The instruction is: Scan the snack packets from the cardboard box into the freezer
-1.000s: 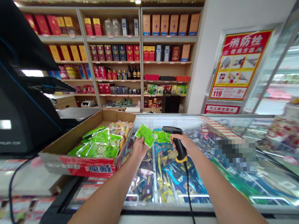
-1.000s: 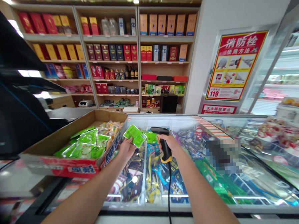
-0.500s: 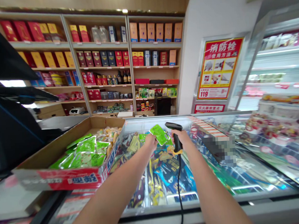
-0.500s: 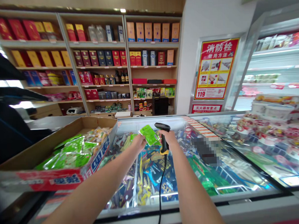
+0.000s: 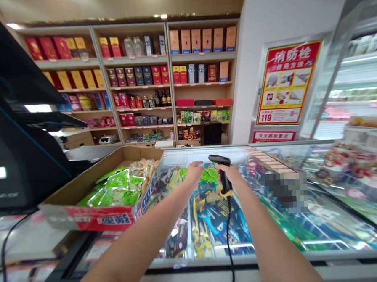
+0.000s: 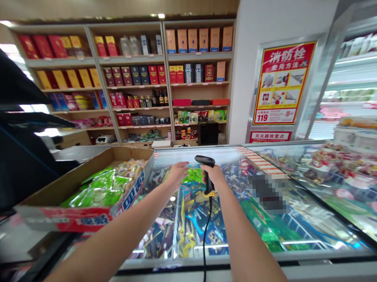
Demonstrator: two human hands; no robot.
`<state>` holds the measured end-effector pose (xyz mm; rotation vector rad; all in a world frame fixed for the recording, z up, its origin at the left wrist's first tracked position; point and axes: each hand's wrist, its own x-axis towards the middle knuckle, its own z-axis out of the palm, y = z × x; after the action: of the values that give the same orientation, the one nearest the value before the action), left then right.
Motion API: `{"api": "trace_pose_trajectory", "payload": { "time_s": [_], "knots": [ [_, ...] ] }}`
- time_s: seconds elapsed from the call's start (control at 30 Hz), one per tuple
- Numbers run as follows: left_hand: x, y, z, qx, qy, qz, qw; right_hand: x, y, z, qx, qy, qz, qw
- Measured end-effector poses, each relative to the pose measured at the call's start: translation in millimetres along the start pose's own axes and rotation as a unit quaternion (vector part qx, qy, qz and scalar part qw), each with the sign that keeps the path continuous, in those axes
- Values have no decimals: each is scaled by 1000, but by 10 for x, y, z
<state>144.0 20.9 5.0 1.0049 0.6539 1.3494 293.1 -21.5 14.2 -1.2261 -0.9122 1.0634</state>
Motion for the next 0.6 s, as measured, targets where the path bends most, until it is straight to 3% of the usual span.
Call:
{"api": "trace_pose_trajectory", "payload": {
  "time_s": [0.1,0.2,0.3,0.37,0.43,0.5,0.53,0.6],
  "knots": [
    [-185,497,-165,140,4,18,990,-22,25,47,-11,-16,-7,1000],
    [-315,1206,-537,395,13,108,912,-74,38,100,-42,-44,-16,998],
    [-369,1867,-1115,502,141,117,845,-148,23,157,-76,-56,2,996],
    [-394,2146,-1529,518,233,94,818,-189,7,193,-85,-55,11,995],
    [-429,2262,-1877,535,286,22,795,-213,2,223,-79,-53,5,995],
    [-468,2248,-2108,527,297,-26,796,-220,10,241,-72,-54,-4,996],
    [-483,2213,-2176,515,289,-21,807,-220,16,246,-71,-55,-7,996],
    [-498,2127,-2236,472,253,60,843,-220,26,250,-73,-56,-7,996]
  ]
}}
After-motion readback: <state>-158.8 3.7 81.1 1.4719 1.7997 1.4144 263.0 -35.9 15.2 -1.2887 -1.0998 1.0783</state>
